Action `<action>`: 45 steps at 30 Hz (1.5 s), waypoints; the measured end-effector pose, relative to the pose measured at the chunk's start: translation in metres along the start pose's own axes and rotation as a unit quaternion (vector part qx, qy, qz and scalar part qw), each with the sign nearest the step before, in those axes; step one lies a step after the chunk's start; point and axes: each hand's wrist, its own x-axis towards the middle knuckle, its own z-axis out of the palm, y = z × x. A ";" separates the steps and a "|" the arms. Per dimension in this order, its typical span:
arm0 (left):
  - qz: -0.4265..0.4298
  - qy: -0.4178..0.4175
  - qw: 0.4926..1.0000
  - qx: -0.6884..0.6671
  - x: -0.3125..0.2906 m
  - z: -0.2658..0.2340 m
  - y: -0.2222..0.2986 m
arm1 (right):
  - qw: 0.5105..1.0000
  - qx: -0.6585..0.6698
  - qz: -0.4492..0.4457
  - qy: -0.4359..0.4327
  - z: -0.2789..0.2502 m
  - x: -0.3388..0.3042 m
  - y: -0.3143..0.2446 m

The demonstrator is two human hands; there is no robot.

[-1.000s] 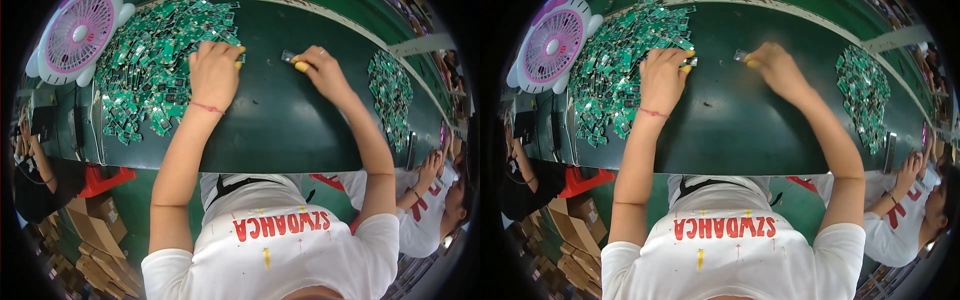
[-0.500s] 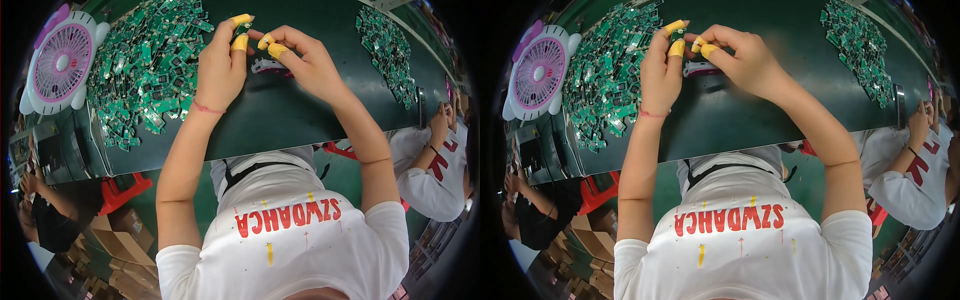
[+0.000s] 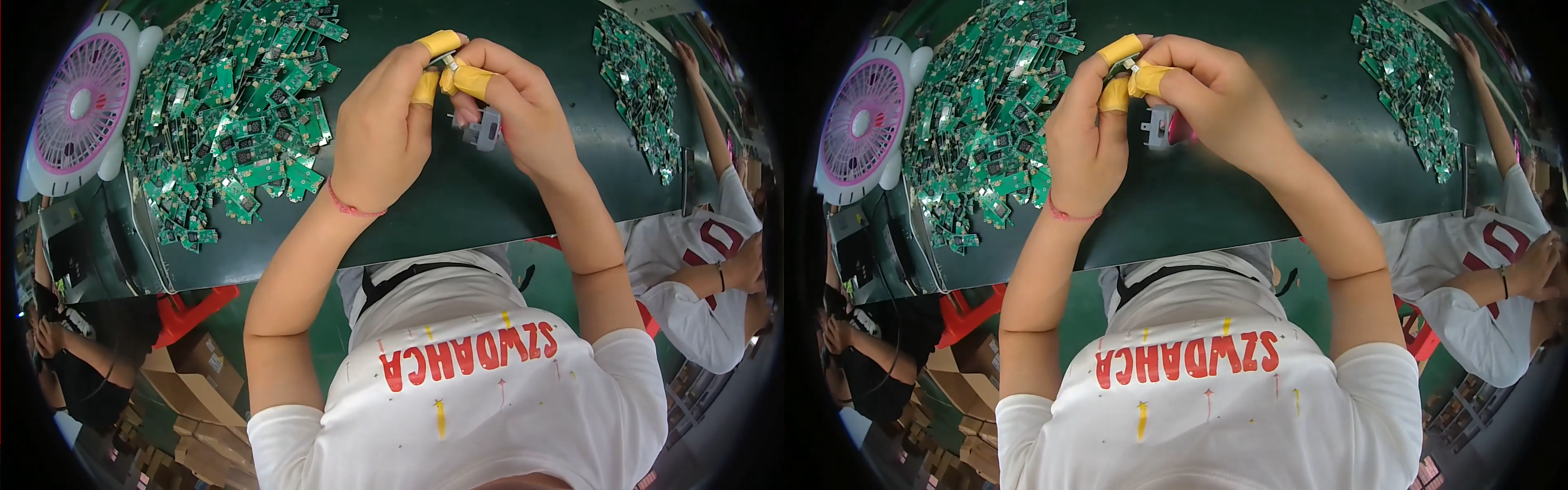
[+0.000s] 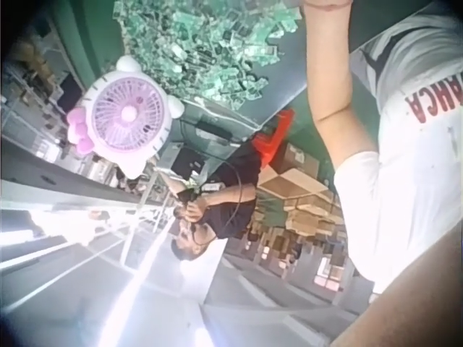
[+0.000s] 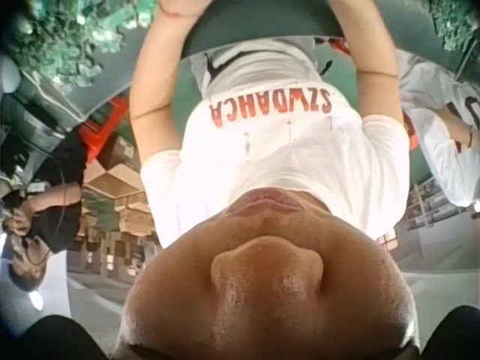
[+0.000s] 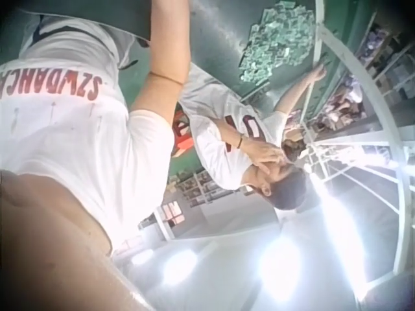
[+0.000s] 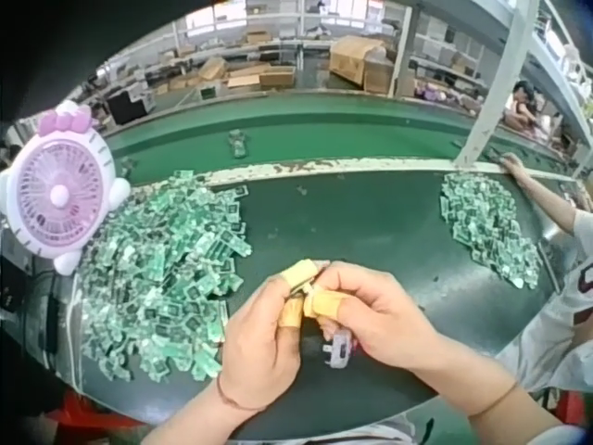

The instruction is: The person assembles electronic circuit boards and batteries into plastic housings by hand.

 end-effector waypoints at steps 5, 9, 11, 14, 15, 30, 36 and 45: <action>-0.003 0.004 0.999 0.040 -0.002 0.003 0.000 | 0.996 0.070 0.061 0.015 0.007 -0.002 -0.009; 0.049 0.017 0.998 0.022 0.000 0.002 -0.005 | 0.975 0.182 0.120 -0.027 0.001 -0.003 -0.010; 0.070 0.019 0.997 0.032 0.000 0.002 -0.006 | 0.975 0.187 0.115 -0.043 -0.001 -0.002 -0.007; 0.093 0.023 0.995 0.037 0.001 0.005 -0.007 | 0.974 0.188 0.119 -0.044 -0.002 -0.003 -0.008; 0.096 0.033 0.994 0.040 0.001 0.005 -0.007 | 0.974 0.184 0.127 -0.031 -0.001 -0.003 -0.009; -0.281 0.010 0.915 -0.291 -0.006 0.020 -0.014 | 0.983 -0.076 -0.141 0.094 0.000 0.003 0.001; -0.476 -0.076 0.535 -0.694 -0.008 0.009 -0.015 | 0.822 -0.396 -0.381 0.148 0.005 0.004 -0.006; -0.362 -0.035 0.761 -0.537 0.001 0.001 -0.007 | 0.704 -0.620 -0.335 0.086 -0.019 0.013 -0.025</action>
